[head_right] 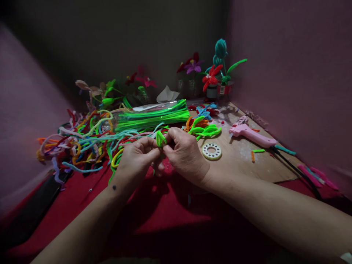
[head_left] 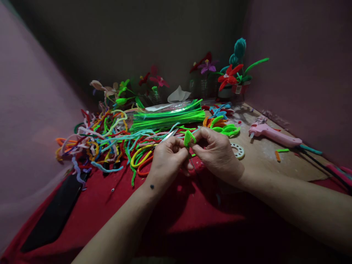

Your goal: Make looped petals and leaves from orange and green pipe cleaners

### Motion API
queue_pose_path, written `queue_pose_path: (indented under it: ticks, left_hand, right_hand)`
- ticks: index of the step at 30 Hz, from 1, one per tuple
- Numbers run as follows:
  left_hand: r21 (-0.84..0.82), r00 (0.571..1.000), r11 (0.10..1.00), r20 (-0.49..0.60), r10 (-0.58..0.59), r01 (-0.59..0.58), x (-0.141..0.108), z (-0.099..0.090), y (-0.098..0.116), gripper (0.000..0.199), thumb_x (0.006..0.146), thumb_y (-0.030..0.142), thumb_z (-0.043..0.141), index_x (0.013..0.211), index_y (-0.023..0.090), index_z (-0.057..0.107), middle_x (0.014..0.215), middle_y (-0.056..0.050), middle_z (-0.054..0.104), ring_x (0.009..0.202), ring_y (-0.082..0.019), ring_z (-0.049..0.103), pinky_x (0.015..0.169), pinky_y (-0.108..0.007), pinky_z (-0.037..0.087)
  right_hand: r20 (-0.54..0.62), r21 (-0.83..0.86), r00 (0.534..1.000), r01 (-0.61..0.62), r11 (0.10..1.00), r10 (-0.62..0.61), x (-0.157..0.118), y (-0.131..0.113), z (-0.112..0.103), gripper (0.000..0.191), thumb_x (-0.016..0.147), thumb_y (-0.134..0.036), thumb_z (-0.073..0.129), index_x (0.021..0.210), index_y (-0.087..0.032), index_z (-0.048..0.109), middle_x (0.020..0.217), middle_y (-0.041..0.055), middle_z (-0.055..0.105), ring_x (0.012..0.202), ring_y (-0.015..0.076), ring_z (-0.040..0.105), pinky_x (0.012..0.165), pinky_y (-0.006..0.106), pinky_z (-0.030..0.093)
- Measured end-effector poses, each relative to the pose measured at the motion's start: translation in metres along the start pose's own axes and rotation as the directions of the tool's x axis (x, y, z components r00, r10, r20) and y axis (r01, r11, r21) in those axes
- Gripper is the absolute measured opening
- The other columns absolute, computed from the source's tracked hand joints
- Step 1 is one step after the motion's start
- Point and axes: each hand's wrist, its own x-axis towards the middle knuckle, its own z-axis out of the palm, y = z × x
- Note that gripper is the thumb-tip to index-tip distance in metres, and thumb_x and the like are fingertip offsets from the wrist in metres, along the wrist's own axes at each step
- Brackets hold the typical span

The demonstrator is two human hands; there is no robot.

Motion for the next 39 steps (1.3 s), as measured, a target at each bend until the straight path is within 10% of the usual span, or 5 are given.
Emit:
queue_pose_path:
  ticks: [11, 18, 27, 39]
  left_hand:
    - [-0.037, 0.999, 0.999, -0.033, -0.012, 0.011, -0.0012, 0.0032, 0.0027, 0.009, 0.067, 0.013, 0.053, 0.072, 0.016, 0.048, 0.040, 0.005, 0.055, 0.032, -0.013, 0.054, 0.035, -0.023, 0.047]
    - [-0.031, 0.999, 0.999, 0.025, -0.033, 0.034, 0.0006, 0.0005, 0.0014, 0.006, 0.067, 0.011, 0.050, 0.070, 0.016, 0.048, 0.042, 0.003, 0.059, 0.032, -0.014, 0.055, 0.034, -0.022, 0.047]
    - [-0.090, 0.999, 0.995, 0.022, -0.040, 0.042, -0.0013, -0.0010, 0.0022, 0.007, 0.068, 0.013, 0.052, 0.073, 0.016, 0.048, 0.042, 0.002, 0.059, 0.033, -0.014, 0.055, 0.036, -0.024, 0.047]
    - [-0.130, 0.997, 0.989, 0.017, -0.074, 0.076, -0.0028, 0.0032, 0.0066, 0.007, 0.066, 0.012, 0.053, 0.068, 0.016, 0.048, 0.039, 0.003, 0.057, 0.032, -0.013, 0.054, 0.035, -0.022, 0.045]
  right_hand:
    - [-0.010, 0.036, 0.998, -0.068, 0.997, 0.068, 0.0028, -0.0021, -0.0025, 0.013, 0.068, -0.006, 0.052, 0.062, -0.017, 0.048, 0.062, -0.0022, 0.048, 0.059, 0.0099, 0.044, 0.056, 0.025, 0.035]
    - [0.152, 0.426, 0.909, -0.414, 0.804, 0.388, 0.0069, -0.0048, -0.0031, 0.012, 0.069, -0.013, 0.056, 0.064, -0.017, 0.046, 0.055, -0.0041, 0.047, 0.045, 0.0079, 0.041, 0.043, 0.023, 0.032]
    - [0.020, 0.148, 0.988, -0.157, 0.976, 0.156, 0.0024, -0.0018, -0.0025, 0.011, 0.071, -0.010, 0.055, 0.063, -0.017, 0.051, 0.063, -0.0013, 0.051, 0.060, 0.0106, 0.046, 0.057, 0.025, 0.037]
    - [-0.006, 0.258, 0.956, -0.280, 0.924, 0.292, 0.0027, -0.0044, -0.0022, 0.010, 0.069, -0.012, 0.057, 0.065, -0.018, 0.049, 0.060, -0.0027, 0.049, 0.054, 0.0090, 0.044, 0.050, 0.023, 0.036]
